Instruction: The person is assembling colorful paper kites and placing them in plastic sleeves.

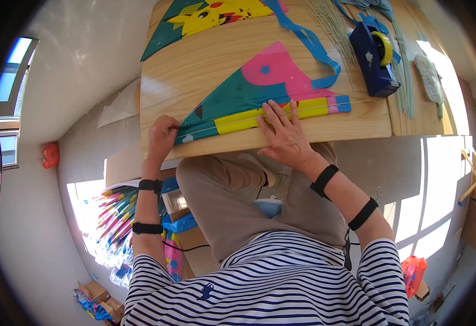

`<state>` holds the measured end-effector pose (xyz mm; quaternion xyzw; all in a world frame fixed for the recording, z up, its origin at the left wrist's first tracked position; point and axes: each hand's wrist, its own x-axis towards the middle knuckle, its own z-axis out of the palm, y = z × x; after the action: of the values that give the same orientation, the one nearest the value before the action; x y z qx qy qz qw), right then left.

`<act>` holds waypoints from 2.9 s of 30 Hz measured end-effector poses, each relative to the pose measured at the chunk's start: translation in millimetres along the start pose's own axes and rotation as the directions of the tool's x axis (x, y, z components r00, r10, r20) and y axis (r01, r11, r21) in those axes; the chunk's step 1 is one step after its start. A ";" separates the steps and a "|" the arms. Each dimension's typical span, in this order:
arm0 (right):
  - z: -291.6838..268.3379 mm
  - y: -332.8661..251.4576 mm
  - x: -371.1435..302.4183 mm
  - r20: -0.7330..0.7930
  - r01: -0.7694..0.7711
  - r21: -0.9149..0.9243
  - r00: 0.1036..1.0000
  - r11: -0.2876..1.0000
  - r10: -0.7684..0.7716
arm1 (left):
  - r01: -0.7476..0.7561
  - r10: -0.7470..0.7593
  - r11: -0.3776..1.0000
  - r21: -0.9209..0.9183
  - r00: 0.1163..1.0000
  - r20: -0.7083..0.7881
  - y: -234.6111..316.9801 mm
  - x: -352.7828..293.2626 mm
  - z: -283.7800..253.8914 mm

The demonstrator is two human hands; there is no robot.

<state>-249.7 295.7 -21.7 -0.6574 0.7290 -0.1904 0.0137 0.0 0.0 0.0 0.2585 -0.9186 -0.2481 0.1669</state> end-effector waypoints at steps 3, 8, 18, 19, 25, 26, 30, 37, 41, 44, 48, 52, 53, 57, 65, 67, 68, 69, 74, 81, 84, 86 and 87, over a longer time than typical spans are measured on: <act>-4.9 -2.5 0.9 0.000 0.008 -0.003 1.000 1.000 -0.008 | -0.068 0.069 0.996 0.050 0.997 -0.019 5.4 0.3 -0.3; -8.9 -1.5 2.7 0.013 0.017 0.031 1.000 0.999 -0.017 | -0.121 0.121 0.991 0.065 0.993 -0.005 6.1 1.3 -1.4; -2.1 0.0 1.1 0.002 0.011 -0.007 1.000 1.000 -0.011 | 0.171 -0.155 0.979 -0.109 0.978 0.142 1.7 11.5 -10.3; -1.2 0.4 0.7 -0.001 0.011 -0.012 1.000 1.000 -0.011 | 0.237 -0.220 0.968 -0.088 0.960 0.171 6.1 16.9 -11.2; -1.2 0.4 1.8 0.000 0.014 -0.023 1.000 1.000 -0.014 | 0.297 -0.293 0.955 -0.021 0.951 0.102 11.6 29.7 2.1; -1.9 -0.6 2.5 0.002 0.014 -0.019 1.000 1.000 -0.014 | 0.282 -0.278 0.959 -0.032 0.957 0.087 7.8 29.1 4.8; -3.2 -0.8 1.9 0.001 0.007 -0.013 1.000 1.000 -0.007 | 0.247 -0.235 0.954 -0.171 0.968 0.087 6.9 31.2 15.4; -11.4 -1.6 4.9 -0.005 0.026 0.021 1.000 0.999 -0.026 | 0.255 -0.244 0.954 -0.161 0.966 0.082 17.2 27.5 15.7; -10.0 1.3 5.8 -0.006 0.030 0.037 1.000 0.999 -0.030 | 0.255 -0.247 0.957 -0.139 0.966 0.072 18.3 26.9 16.8; -5.2 5.2 4.3 0.003 0.032 0.015 0.999 0.999 -0.032 | 0.215 -0.211 0.966 -0.145 0.977 0.039 14.9 25.6 19.4; -2.2 6.5 2.7 0.007 0.028 0.004 1.000 1.000 -0.028 | 0.190 -0.192 0.968 -0.165 0.981 0.004 5.2 18.2 21.2; -1.0 6.8 1.9 0.000 0.028 0.007 1.000 1.000 -0.028 | 0.216 -0.214 0.958 -0.186 0.976 0.031 -12.0 10.0 13.9; -0.8 6.8 1.6 -0.003 0.028 0.009 1.000 1.000 -0.028 | 0.215 -0.210 0.963 -0.161 0.977 0.042 -15.5 8.8 10.9; 1.0 6.9 1.2 -0.002 0.036 0.018 0.999 0.999 -0.036 | 0.270 -0.266 0.960 -0.071 0.962 0.051 -27.0 4.6 -5.1; 4.0 9.5 1.0 -0.022 0.035 0.012 0.999 0.999 -0.034 | -0.166 0.174 0.954 0.249 0.985 -0.012 101.9 -4.5 37.7; 6.7 10.2 0.9 -0.048 0.039 0.015 0.998 0.999 -0.038 | -0.247 0.225 0.944 0.220 0.967 0.119 131.3 -3.3 67.1; 7.7 11.1 0.9 -0.060 0.042 0.016 0.997 0.999 -0.041 | -0.263 0.237 0.944 0.201 0.960 0.148 137.5 -2.4 82.5; 9.2 10.8 1.2 -0.075 0.041 0.012 0.996 0.999 -0.040 | -0.275 0.243 0.943 0.185 0.953 0.179 142.9 -0.8 90.8; 12.1 11.4 0.6 -0.135 0.038 0.043 0.990 0.998 -0.032 | -0.255 0.221 0.951 0.174 0.956 0.194 143.9 11.1 93.5; 8.4 11.2 0.1 -0.126 0.053 0.046 0.991 0.998 -0.046 | -0.232 0.190 0.956 0.176 0.955 0.228 143.9 8.6 111.9; 6.8 10.3 -0.6 -0.088 0.046 0.002 0.995 0.999 -0.045 | -0.234 0.193 0.953 0.190 0.958 0.213 143.3 6.9 117.4; 6.2 9.8 -1.2 -0.080 0.044 -0.018 0.996 0.999 -0.045 | -0.235 0.191 0.949 0.211 0.959 0.207 143.4 5.5 119.8; 6.7 10.4 -1.6 -0.079 0.043 -0.037 0.996 0.998 -0.046 | -0.233 0.186 0.945 0.228 0.960 0.210 144.3 5.9 120.9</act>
<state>-257.5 296.2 -31.4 -0.6655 0.7173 -0.2040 -0.0312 -113.9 148.6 -20.0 0.1536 -0.9763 -0.1340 0.0723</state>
